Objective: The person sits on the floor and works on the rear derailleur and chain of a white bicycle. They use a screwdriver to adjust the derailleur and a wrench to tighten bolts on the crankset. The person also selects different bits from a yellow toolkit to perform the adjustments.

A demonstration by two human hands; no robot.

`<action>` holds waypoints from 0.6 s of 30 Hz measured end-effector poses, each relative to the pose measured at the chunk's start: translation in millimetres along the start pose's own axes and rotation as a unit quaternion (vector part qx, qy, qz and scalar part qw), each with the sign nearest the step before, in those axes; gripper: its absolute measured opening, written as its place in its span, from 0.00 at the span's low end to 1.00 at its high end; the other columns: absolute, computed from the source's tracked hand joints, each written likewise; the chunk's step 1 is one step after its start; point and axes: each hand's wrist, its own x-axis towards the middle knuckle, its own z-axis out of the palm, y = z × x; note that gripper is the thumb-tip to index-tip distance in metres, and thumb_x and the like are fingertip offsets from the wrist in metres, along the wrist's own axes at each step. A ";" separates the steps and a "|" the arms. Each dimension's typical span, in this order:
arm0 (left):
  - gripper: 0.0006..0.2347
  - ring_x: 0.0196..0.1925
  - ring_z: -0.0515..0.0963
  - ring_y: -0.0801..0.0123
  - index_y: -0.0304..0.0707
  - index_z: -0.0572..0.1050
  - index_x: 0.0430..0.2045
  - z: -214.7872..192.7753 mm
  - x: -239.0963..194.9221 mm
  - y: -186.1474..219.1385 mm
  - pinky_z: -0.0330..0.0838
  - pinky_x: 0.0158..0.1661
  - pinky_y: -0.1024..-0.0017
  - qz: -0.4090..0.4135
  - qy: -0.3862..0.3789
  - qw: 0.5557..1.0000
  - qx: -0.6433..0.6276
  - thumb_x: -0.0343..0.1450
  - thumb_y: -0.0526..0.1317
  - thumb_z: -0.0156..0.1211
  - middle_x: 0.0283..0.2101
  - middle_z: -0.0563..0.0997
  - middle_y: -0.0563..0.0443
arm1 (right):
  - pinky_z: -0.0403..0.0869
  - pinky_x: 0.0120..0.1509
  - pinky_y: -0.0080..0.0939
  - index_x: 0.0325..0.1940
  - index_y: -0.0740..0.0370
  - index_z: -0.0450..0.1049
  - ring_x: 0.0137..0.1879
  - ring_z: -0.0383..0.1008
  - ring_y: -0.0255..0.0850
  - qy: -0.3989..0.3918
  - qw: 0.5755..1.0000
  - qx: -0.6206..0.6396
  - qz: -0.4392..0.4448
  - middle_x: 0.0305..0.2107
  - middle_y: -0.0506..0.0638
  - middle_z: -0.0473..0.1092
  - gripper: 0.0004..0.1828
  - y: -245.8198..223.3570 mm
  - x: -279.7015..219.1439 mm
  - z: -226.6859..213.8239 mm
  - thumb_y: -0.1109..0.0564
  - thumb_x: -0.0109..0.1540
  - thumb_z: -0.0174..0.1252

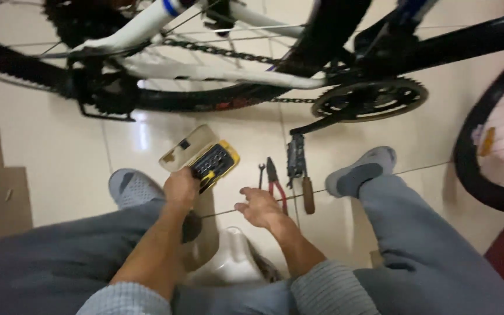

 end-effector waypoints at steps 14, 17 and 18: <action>0.06 0.40 0.87 0.65 0.46 0.80 0.33 28.3 5.8 -7.6 0.82 0.41 0.67 -0.007 0.087 0.980 0.179 0.71 0.42 0.56 0.33 0.85 0.52 | 0.69 0.69 0.58 0.70 0.59 0.64 0.68 0.68 0.55 -0.002 1.000 -0.006 -0.011 0.60 0.64 0.69 0.29 -4.3 -21.3 -17.6 0.45 0.68 0.52; 0.06 0.36 0.87 0.61 0.43 0.78 0.30 62.9 36.2 -29.7 0.81 0.38 0.60 0.014 0.094 0.979 0.179 0.70 0.42 0.55 0.28 0.83 0.50 | 0.70 0.68 0.58 0.70 0.57 0.64 0.68 0.69 0.54 0.003 1.000 -0.001 -0.003 0.59 0.62 0.69 0.30 3.7 -21.6 -15.1 0.43 0.67 0.53; 0.06 0.36 0.87 0.61 0.43 0.78 0.30 59.9 34.6 -27.2 0.81 0.38 0.60 0.019 0.096 0.978 0.182 0.70 0.42 0.55 0.28 0.83 0.50 | 0.70 0.68 0.58 0.70 0.57 0.64 0.68 0.69 0.54 0.008 1.000 0.004 -0.002 0.59 0.62 0.69 0.30 6.0 -21.0 -15.2 0.43 0.67 0.53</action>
